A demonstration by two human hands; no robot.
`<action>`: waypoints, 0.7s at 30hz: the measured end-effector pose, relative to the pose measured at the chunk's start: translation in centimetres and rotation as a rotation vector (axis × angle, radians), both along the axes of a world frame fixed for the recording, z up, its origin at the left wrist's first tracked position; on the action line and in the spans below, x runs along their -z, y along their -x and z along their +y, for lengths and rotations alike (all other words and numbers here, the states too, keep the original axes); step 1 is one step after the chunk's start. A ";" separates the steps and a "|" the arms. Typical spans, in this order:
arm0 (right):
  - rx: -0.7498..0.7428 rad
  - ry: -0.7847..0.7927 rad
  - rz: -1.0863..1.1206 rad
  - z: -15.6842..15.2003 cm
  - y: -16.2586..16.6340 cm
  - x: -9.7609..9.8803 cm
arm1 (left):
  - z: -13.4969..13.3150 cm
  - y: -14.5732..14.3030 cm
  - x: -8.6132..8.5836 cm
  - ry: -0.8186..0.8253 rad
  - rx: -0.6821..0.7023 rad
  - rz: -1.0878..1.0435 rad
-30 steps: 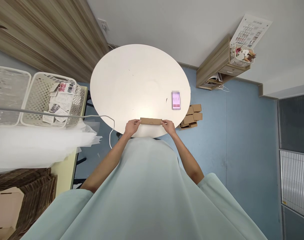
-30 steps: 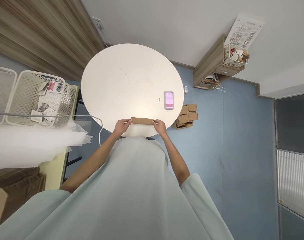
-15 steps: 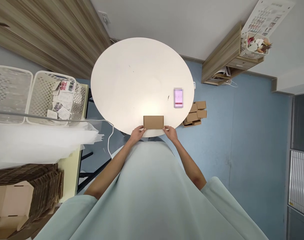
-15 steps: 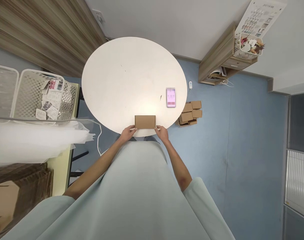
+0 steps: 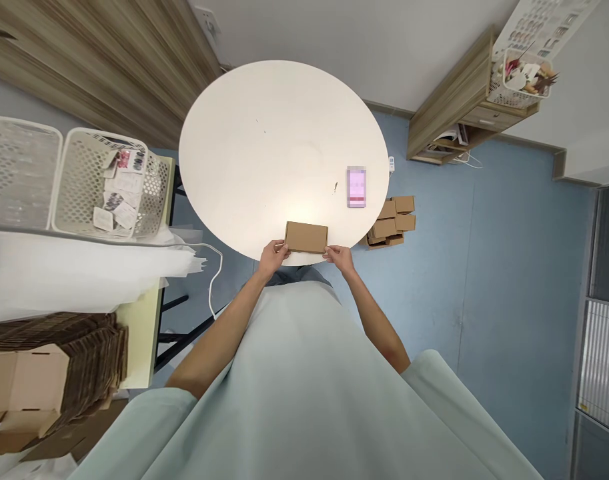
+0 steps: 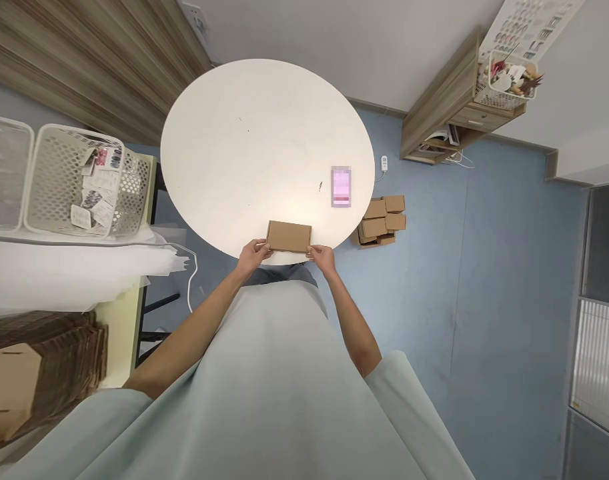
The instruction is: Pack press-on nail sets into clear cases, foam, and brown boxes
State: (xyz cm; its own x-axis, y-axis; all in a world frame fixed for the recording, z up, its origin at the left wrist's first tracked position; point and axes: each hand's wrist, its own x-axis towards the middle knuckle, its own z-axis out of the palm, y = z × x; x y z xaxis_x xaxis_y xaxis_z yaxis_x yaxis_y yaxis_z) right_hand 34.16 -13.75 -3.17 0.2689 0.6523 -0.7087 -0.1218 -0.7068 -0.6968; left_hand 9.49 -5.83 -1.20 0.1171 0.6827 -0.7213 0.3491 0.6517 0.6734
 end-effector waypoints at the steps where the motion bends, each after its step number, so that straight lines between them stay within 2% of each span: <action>1: 0.012 -0.004 0.007 -0.3 0.0 -0.3 | -0.1 0.0 -0.3 -0.001 0.004 -0.004; 6: 0.064 -0.015 0.017 -2.3 -0.3 -2.1 | -1.5 0.1 -1.4 -0.024 0.027 -0.045; 12: 0.130 -0.040 -0.001 -6.0 -1.7 -4.1 | -5.3 -1.2 -1.8 -0.013 -0.046 -0.159; 16: 0.198 -0.047 -0.040 -10.1 -3.1 -5.2 | -8.4 -3.2 -1.8 0.002 -0.038 -0.233; 21: 0.303 -0.015 -0.113 -16.9 -5.5 -6.6 | -12.9 -7.3 -1.5 -0.012 0.045 -0.320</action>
